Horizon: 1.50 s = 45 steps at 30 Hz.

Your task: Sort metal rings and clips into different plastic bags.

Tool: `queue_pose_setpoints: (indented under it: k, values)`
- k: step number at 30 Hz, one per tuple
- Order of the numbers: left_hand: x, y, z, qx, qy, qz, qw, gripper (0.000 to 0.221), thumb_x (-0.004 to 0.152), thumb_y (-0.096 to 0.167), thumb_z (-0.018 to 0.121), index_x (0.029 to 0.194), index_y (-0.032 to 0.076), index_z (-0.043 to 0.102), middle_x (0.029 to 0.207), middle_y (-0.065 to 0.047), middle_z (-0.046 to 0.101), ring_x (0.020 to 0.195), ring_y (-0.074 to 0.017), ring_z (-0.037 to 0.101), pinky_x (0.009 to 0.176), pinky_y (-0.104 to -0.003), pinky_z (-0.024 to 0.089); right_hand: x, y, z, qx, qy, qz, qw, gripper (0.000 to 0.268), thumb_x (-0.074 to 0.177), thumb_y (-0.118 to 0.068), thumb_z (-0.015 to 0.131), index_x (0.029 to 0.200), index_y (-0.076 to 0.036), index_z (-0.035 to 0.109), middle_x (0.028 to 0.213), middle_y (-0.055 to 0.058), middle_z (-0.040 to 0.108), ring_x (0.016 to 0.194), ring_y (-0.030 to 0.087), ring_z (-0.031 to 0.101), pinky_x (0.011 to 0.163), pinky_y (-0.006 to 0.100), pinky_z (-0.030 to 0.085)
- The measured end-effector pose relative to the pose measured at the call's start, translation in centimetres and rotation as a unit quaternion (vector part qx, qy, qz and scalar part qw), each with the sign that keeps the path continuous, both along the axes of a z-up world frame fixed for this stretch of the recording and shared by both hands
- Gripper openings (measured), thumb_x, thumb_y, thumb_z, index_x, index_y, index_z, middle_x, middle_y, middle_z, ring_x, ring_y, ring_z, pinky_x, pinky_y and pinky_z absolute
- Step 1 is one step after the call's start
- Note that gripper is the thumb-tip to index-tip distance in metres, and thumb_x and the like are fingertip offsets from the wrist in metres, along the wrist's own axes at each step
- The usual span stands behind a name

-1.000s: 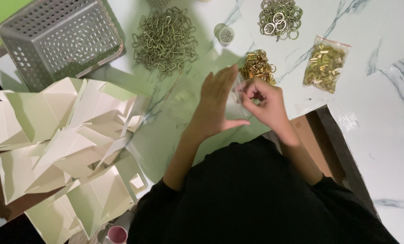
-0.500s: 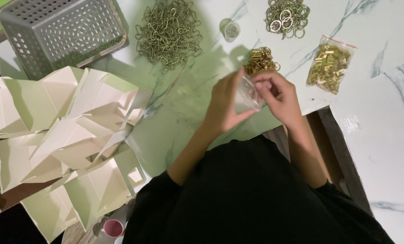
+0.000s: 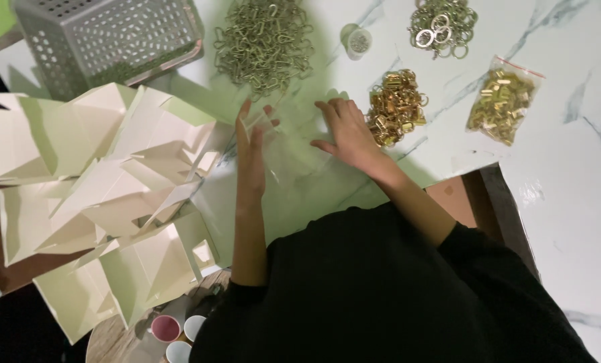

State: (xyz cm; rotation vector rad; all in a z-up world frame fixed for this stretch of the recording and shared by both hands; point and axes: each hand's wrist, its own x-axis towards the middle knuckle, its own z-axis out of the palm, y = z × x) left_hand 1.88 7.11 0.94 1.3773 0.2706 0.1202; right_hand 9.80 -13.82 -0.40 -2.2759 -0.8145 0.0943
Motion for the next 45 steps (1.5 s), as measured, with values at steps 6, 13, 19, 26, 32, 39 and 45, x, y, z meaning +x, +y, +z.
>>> queue_pose_setpoints:
  k: [6,13,19,26,32,39,45]
  values:
    - [-2.0,1.5,-4.8,-0.095,-0.009,0.012,0.995,0.072,0.11,0.053,0.045,0.163,0.007,0.028,0.152,-0.019,0.054,0.124,-0.0263,0.059,0.109,-0.04,0.048,0.6,0.1,-6.5,0.026,0.069,-0.046,0.996,0.062,0.083,-0.007,0.08,0.141,-0.002,0.057,0.101,0.011,0.061,0.099,0.033,0.061,0.096,0.045,0.048]
    - [-2.5,2.8,-8.9,-0.267,0.001,-0.019,0.964,0.08,0.104,0.062,0.042,0.163,0.01,0.029,0.154,-0.018,0.052,0.123,-0.0275,0.06,0.112,-0.042,0.046,0.8,0.6,-4.4,0.056,-0.018,-0.056,0.997,0.041,0.079,-0.013,0.086,0.111,0.001,0.065,0.097,0.018,0.058,0.091,0.037,0.058,0.081,0.045,0.049]
    - [-2.6,2.9,-9.4,-0.341,0.014,-0.009,0.94,0.086,0.102,0.068,0.041,0.164,0.011,0.028,0.156,-0.019,0.049,0.124,-0.0285,0.058,0.113,-0.043,0.045,1.3,0.0,-6.7,0.086,-0.014,-0.059,0.994,0.019,0.09,-0.006,0.079,0.098,-0.002,0.062,0.092,0.015,0.064,0.088,0.033,0.062,0.078,0.042,0.053]
    - [-2.0,2.5,-8.9,-0.47,-0.028,-0.059,0.88,0.094,0.1,0.074,0.04,0.166,0.008,0.027,0.159,-0.025,0.045,0.127,-0.0342,0.057,0.112,-0.045,0.045,0.7,-4.2,-6.0,0.298,0.253,-0.09,0.916,0.009,0.106,-0.001,0.06,0.111,-0.002,0.053,0.091,0.009,0.07,0.068,0.009,0.064,0.056,0.023,0.05]
    - [0.0,-0.4,-6.6,-0.503,-0.013,-0.085,0.86,0.099,0.098,0.075,0.043,0.167,0.006,0.025,0.163,-0.027,0.038,0.137,-0.0368,0.051,0.119,-0.048,0.04,-0.4,-6.1,-2.8,0.375,0.351,-0.155,0.844,0.009,0.106,0.0,0.058,0.111,-0.004,0.051,0.09,0.006,0.069,0.065,0.008,0.057,0.056,0.022,0.044]
    - [1.5,-2.2,-4.3,-0.508,-0.004,-0.11,0.854,0.099,0.097,0.076,0.038,0.168,0.009,0.022,0.169,-0.024,0.03,0.149,-0.0375,0.04,0.126,-0.052,0.031,-1.3,-6.8,-5.0,0.386,0.331,-0.147,0.848,0.008,0.108,0.002,0.057,0.113,-0.003,0.052,0.097,0.008,0.07,0.08,0.01,0.062,0.074,0.023,0.049]
    - [2.0,-2.1,-4.3,-0.511,-0.012,-0.127,0.85,0.098,0.097,0.077,0.038,0.167,0.01,0.023,0.17,-0.024,0.028,0.151,-0.0376,0.037,0.127,-0.053,0.03,-1.3,-6.7,-4.6,0.406,0.34,-0.147,0.835,0.009,0.107,0.001,0.057,0.112,-0.003,0.051,0.096,0.008,0.071,0.079,0.011,0.064,0.072,0.025,0.051]
